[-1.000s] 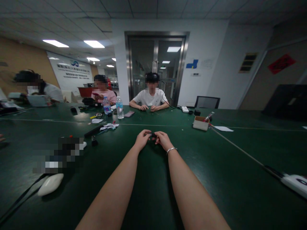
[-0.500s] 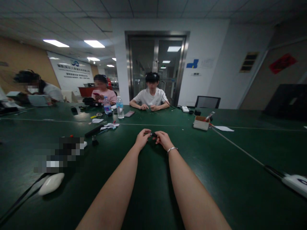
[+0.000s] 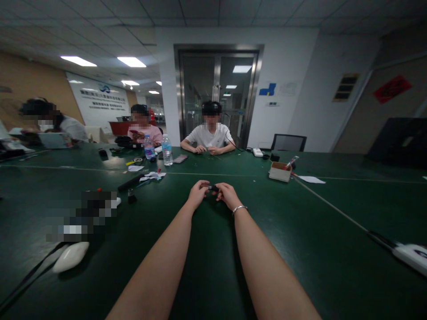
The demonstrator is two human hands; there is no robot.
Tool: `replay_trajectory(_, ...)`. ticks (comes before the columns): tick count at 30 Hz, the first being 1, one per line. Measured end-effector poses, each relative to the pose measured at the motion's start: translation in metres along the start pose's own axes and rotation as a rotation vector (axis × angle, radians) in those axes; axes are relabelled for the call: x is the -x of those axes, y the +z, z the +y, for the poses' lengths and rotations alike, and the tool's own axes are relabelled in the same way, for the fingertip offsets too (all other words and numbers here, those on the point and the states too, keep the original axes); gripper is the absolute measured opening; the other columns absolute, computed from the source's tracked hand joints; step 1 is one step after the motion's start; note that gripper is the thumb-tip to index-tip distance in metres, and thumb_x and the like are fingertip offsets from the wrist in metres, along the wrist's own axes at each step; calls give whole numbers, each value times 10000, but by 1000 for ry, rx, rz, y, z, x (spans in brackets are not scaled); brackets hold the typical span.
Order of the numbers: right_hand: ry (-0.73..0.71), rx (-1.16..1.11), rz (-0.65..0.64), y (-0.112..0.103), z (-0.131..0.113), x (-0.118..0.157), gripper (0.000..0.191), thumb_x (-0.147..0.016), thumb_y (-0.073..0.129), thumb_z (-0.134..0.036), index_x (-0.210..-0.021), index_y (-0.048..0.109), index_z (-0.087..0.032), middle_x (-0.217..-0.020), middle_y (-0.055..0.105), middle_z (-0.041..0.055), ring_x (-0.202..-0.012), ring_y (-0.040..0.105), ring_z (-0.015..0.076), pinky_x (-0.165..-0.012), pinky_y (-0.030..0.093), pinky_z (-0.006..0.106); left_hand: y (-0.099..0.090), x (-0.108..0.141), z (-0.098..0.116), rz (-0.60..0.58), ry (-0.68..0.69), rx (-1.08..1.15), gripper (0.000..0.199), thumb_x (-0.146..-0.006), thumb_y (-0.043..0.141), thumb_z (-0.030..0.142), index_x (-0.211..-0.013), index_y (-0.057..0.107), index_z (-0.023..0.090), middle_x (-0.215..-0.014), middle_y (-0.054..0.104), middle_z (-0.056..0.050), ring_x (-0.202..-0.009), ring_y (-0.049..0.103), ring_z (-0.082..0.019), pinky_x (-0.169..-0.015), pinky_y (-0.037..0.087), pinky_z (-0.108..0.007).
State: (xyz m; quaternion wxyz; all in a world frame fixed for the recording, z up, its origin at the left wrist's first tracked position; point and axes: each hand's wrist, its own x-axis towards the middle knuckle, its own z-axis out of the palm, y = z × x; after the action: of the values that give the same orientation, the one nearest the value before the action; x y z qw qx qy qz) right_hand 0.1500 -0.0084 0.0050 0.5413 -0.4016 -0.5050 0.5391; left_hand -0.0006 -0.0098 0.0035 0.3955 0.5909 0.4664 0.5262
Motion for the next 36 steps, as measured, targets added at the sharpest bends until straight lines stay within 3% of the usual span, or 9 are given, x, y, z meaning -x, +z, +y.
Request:
replay_trajectory(3, -1, -5, -2, 0, 0, 0, 91, -791, 566, -213, -812, 593, -129, -539, 633, 17, -344, 490, 69, -373, 468, 186, 0, 0, 1, 12, 15, -9, 284, -743, 501, 156, -1008, 602, 156, -956, 641, -71, -684, 610, -112, -532, 427, -192)
replay_trajectory(9, -1, -2, 8, 0, -1, 0, 92, -787, 567, -215, -807, 598, -131, -539, 634, 12, -345, 494, 70, -368, 469, 182, 1, 1, 1, -6, 5, 5, 249, -788, 523, 313, -948, 620, 149, -800, 650, -53, -616, 576, -114, -521, 415, -208)
replay_trajectory(16, 4, -14, 2, 1, -1, 1, 89, -785, 567, -209, -813, 594, -129, -537, 638, 8, -332, 481, 59, -369, 460, 173, 1, 2, 0, 0, 71, -2, 284, -726, 551, 178, -1002, 618, 167, -995, 640, -78, -792, 603, -146, -560, 439, -202)
replay_trajectory(30, -4, -27, -17, 0, -2, 2, 92, -800, 552, -201, -827, 601, -128, -551, 648, 24, -343, 489, 69, -381, 474, 188, 0, 1, -3, 10, 130, 12, 229, -783, 566, 365, -909, 573, 174, -678, 573, 6, -567, 553, -97, -514, 409, -198)
replay_trajectory(36, -3, -32, -5, 0, -3, 3, 89, -812, 545, -199, -825, 600, -130, -551, 639, 19, -344, 491, 69, -376, 474, 185, 0, 3, 1, 6, 81, 53, 210, -758, 581, 340, -868, 604, 163, -691, 619, -18, -631, 578, -120, -525, 410, -201)
